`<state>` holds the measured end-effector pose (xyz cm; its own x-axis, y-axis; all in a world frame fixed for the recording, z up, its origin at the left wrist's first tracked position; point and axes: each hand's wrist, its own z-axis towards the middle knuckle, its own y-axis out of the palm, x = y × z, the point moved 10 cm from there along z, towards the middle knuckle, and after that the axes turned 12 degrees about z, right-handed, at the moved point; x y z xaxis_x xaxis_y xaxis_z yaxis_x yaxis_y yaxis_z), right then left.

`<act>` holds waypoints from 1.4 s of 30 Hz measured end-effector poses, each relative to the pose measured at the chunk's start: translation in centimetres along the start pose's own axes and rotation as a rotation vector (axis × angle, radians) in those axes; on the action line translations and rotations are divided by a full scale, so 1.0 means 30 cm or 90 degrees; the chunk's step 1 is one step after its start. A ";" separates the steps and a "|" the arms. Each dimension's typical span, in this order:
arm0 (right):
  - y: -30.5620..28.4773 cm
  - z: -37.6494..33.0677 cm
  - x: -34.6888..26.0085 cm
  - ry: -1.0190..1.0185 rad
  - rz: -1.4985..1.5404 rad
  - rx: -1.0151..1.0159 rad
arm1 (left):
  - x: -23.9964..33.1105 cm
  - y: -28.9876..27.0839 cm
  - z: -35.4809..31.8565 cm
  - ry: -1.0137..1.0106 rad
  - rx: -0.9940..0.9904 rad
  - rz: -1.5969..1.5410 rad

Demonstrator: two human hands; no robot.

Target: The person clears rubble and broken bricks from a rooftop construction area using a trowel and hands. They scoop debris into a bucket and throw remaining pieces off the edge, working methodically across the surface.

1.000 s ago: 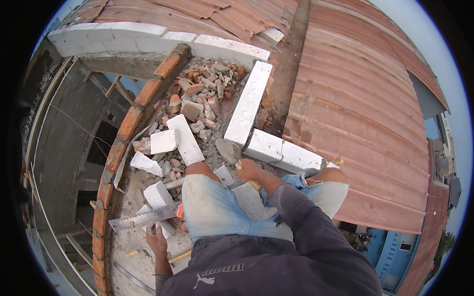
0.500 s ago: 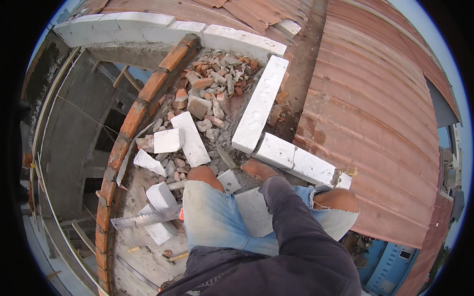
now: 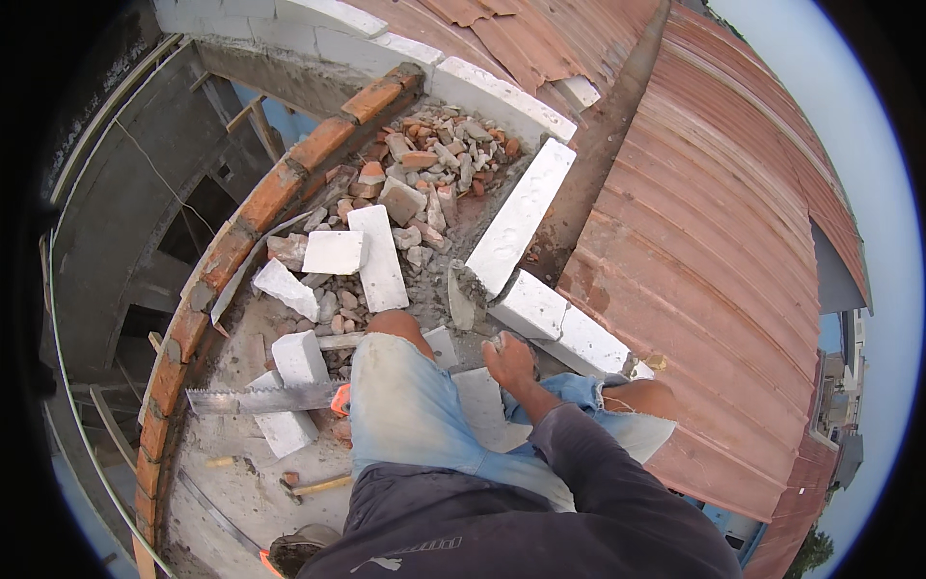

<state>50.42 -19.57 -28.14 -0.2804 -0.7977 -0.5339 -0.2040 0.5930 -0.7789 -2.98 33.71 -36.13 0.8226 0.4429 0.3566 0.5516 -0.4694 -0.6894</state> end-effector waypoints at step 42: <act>0.087 -0.009 0.096 0.458 0.937 -0.029 | -0.416 -0.284 -0.106 -0.162 0.037 -0.391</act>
<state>48.81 -20.30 -31.63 -0.5971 0.6285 -0.4984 0.5956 0.7636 0.2493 -17.53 29.76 -32.69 0.2983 0.7868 0.5404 0.8957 -0.0351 -0.4433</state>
